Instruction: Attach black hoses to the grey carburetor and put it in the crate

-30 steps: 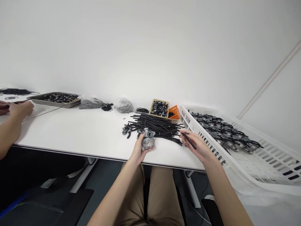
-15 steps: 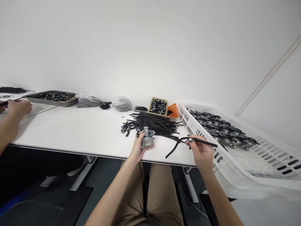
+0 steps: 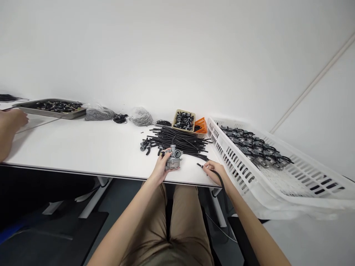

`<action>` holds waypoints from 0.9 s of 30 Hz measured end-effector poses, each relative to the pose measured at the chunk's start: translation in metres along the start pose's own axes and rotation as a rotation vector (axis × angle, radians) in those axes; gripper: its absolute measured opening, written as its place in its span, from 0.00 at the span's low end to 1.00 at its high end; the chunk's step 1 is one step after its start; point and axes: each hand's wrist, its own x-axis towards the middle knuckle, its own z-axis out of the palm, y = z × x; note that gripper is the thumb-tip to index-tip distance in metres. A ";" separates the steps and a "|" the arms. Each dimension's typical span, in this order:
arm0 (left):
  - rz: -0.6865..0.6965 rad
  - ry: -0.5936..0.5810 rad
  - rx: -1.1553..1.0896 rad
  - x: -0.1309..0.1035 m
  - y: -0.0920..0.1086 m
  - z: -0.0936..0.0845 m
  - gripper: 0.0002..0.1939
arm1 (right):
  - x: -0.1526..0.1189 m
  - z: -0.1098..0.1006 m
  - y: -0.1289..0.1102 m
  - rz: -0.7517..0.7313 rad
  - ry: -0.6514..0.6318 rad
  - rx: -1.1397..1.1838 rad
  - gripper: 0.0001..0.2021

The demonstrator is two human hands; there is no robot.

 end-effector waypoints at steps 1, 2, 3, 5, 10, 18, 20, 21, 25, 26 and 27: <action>-0.004 -0.003 0.006 0.000 0.000 0.000 0.27 | 0.003 0.004 0.005 0.030 -0.026 0.080 0.06; -0.007 -0.006 0.012 0.000 0.000 0.000 0.27 | 0.005 0.008 0.009 0.051 -0.045 0.175 0.07; -0.009 -0.009 0.018 -0.001 0.000 0.000 0.27 | 0.006 0.012 0.010 0.064 -0.063 0.275 0.07; -0.006 -0.018 0.028 -0.002 0.001 0.000 0.28 | 0.006 0.018 0.008 0.085 -0.088 0.472 0.09; 0.009 -0.029 0.048 -0.001 0.001 0.001 0.30 | 0.000 0.037 -0.016 0.199 0.001 0.890 0.17; 0.092 0.067 0.071 0.000 -0.003 0.004 0.32 | 0.000 0.086 -0.044 0.222 0.134 1.040 0.18; 0.142 0.109 0.065 0.000 -0.005 0.005 0.33 | 0.001 0.088 -0.043 0.244 0.159 1.082 0.18; 0.170 0.134 0.063 0.001 -0.006 0.005 0.33 | 0.001 0.088 -0.042 0.257 0.180 1.094 0.19; 0.244 0.203 0.059 0.001 -0.008 0.007 0.32 | 0.004 0.090 -0.039 0.294 0.265 1.032 0.19; 0.250 0.210 0.057 0.001 -0.008 0.007 0.32 | 0.005 0.091 -0.039 0.304 0.273 1.008 0.19; 0.254 0.218 0.053 0.000 -0.008 0.007 0.32 | 0.005 0.092 -0.039 0.313 0.283 0.994 0.19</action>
